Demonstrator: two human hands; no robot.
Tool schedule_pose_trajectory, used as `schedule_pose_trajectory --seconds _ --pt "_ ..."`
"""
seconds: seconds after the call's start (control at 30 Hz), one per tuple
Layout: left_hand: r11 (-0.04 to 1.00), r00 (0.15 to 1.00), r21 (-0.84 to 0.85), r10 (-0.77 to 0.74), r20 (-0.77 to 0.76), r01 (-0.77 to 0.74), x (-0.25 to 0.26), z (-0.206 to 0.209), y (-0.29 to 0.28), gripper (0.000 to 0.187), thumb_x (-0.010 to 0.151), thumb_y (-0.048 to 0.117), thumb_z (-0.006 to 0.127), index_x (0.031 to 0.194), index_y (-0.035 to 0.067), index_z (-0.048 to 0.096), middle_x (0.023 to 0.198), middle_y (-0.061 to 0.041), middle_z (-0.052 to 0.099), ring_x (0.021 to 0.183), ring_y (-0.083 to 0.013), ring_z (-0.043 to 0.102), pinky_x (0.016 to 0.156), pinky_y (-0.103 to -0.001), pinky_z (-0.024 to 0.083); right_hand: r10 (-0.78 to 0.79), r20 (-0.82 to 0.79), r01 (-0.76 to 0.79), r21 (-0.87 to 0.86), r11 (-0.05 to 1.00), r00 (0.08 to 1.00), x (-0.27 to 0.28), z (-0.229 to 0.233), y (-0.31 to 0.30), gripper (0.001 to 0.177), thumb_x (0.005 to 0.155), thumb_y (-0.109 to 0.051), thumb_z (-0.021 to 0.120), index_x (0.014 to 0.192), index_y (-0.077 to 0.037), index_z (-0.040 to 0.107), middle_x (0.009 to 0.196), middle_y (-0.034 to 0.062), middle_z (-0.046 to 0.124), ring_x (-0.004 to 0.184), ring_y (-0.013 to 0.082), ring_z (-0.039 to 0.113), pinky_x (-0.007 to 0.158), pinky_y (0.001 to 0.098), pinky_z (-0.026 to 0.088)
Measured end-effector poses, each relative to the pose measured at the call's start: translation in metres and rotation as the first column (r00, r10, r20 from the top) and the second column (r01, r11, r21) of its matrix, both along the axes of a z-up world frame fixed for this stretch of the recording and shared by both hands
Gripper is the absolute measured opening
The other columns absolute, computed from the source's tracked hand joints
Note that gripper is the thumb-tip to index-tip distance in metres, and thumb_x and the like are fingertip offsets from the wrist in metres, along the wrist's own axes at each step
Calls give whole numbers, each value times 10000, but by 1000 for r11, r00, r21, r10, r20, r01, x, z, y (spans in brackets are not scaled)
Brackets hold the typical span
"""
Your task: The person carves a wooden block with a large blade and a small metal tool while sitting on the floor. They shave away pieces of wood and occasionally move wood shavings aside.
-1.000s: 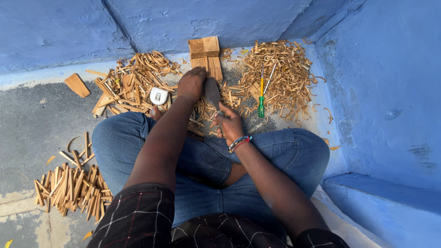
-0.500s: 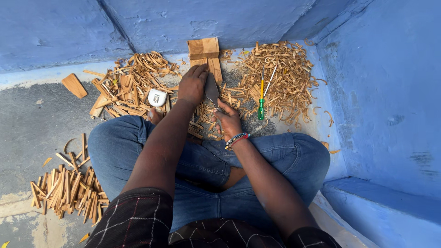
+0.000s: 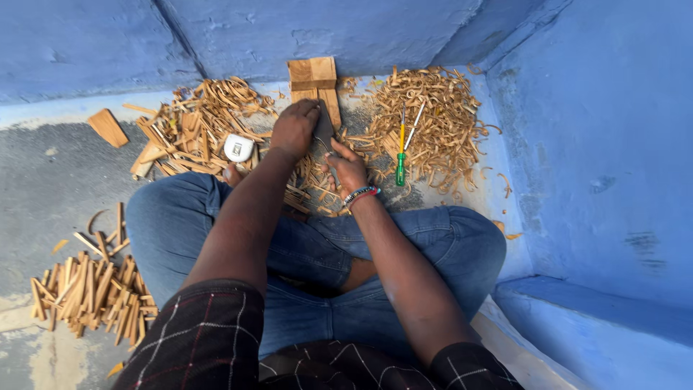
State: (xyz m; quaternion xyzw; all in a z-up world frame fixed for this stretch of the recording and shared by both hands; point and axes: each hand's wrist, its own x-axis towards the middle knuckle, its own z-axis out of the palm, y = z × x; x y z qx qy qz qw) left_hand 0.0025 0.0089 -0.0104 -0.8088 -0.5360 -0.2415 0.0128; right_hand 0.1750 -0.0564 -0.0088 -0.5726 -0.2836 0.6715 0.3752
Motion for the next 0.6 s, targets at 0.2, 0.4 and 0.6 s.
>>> schedule_pose_trajectory --seconds 0.2,0.4,0.6 --pt "1000 999 7 -22 28 22 -2 -8 -5 331 909 95 595 1211 22 712 1376 -126 647 1302 -302 581 1098 -391 458 -69 -80 70 19 997 994 -22 -26 8 572 934 -60 677 1481 -149 537 972 28 728 584 117 612 398 291 440" --pt "998 998 40 -52 25 51 -2 -9 2 325 890 99 622 1194 18 706 1371 -124 657 1309 -310 593 1105 -381 466 -75 -91 77 13 997 993 -21 -28 21 556 943 -118 684 1484 -155 561 807 67 679 480 121 511 377 276 402" --pt "999 998 22 -46 36 46 6 9 -11 359 854 103 664 1203 24 680 1361 -129 648 1297 -326 593 1109 -404 463 -22 -52 23 23 999 998 -16 -12 21 564 936 -124 684 1483 -166 554 744 52 678 453 112 501 372 269 391"
